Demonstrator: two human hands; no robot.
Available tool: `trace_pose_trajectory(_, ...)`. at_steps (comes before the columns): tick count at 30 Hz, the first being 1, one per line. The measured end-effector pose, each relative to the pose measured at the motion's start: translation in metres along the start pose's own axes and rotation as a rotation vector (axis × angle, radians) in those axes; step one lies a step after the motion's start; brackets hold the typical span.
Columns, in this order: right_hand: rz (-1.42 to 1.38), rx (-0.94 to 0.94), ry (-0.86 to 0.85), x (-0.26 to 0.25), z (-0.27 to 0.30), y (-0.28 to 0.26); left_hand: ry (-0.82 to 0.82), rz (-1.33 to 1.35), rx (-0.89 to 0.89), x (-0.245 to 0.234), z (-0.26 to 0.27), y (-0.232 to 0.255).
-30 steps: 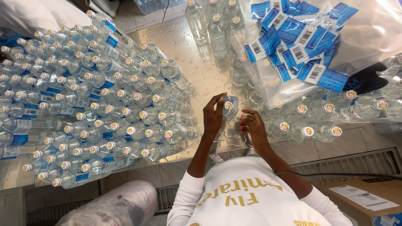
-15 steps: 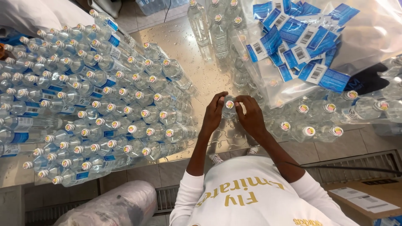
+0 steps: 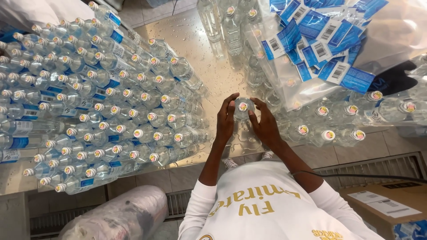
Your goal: Manually applying small blue security or brand labels to the caps of plastic water bottles on a production line table.
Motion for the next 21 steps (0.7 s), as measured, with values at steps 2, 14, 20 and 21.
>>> trace_pose_trajectory(2,0.016,-0.004,-0.009,0.002,0.003,-0.001,0.01,0.016,-0.005,0.004,0.004,-0.013)
trace_pose_trajectory(14,-0.031,-0.036,-0.046,0.017,0.01,0.033,0.073,0.044,-0.038,0.008,0.006,-0.047)
trace_pose_trajectory(20,-0.02,-0.038,-0.074,0.02,0.015,0.042,0.124,0.055,-0.021,0.007,0.004,-0.058)
trace_pose_trajectory(21,-0.027,-0.024,-0.073,0.019,0.016,0.042,0.126,0.064,-0.023,0.007,0.002,-0.06)
Point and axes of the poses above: each hand's wrist, its own z-axis away from the middle knuckle, its own x-axis out of the palm, y = z × x, the point moved 9 cm from there along -z, towards the middle knuckle, and after that the axes turned 6 degrees about -z, right-handed, at the moved point
